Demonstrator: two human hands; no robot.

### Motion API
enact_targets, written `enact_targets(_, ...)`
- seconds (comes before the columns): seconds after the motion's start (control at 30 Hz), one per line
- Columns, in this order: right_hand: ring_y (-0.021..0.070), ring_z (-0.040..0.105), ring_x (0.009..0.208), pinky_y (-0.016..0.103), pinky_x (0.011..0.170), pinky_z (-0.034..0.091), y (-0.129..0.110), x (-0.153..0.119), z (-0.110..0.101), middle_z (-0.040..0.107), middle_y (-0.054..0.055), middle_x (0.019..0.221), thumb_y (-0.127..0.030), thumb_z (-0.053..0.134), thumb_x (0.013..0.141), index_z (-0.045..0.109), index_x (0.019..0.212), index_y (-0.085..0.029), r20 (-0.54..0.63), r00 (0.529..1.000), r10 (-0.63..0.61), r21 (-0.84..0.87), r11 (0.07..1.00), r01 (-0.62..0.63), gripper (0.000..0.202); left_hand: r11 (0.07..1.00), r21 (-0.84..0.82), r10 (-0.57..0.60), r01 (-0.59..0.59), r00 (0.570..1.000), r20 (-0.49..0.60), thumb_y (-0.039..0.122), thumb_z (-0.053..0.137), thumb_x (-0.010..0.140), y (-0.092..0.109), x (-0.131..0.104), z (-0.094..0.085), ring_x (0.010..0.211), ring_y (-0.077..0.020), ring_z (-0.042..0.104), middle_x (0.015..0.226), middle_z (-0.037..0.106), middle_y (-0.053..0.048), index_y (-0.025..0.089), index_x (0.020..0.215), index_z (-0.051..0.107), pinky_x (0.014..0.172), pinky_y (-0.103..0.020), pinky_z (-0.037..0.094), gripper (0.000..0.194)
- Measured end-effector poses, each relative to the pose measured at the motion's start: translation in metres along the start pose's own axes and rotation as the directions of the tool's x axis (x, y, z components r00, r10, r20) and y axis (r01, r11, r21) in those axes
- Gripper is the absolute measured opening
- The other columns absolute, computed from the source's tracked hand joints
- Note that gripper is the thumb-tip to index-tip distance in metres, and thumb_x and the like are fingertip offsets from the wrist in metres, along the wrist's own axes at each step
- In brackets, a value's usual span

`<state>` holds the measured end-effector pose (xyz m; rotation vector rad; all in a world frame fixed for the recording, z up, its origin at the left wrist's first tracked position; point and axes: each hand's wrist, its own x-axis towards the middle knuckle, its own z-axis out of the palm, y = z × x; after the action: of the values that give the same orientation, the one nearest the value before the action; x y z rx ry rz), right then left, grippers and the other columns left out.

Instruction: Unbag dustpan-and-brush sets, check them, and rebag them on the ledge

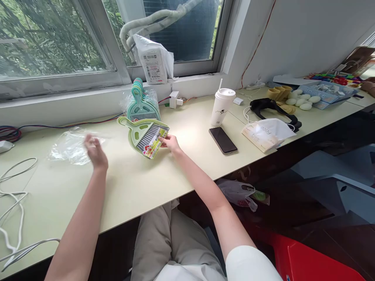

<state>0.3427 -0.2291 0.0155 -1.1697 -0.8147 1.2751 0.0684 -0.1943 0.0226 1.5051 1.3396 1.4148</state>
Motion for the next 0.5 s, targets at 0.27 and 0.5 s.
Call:
enact_targets(0.27,0.0083,0.054,0.046,0.019,0.043,0.044,0.003,0.008,-0.001,0.062,-0.002,0.057,-0.048,0.075,0.079,0.066,0.077,-0.018,-0.139,0.981,-0.137,-0.417,0.906,0.067,0.032,0.906,-0.322,-0.243,0.275,0.960,0.136,0.048,0.070,0.074,-0.019,-0.009,0.049,0.091,-0.0204,0.066,0.103,0.068,-0.007,0.018,0.111,0.063,0.082,-0.030,0.055,0.048)
enact_targets(0.5,0.0049,0.060,0.052,0.013,0.049,0.049,-0.031,0.067,-0.041,0.067,-0.002,0.071,-0.024,0.070,0.088,0.056,0.102,-0.016,-0.413,0.908,0.063,0.072,0.997,-0.036,0.022,0.917,-0.239,-0.302,0.318,0.948,0.103,0.045,0.062,0.076,-0.028,0.006,0.034,0.091,-0.0209,0.066,0.093,0.070,-0.006,0.016,0.098,0.066,0.085,-0.031,0.052,0.036)
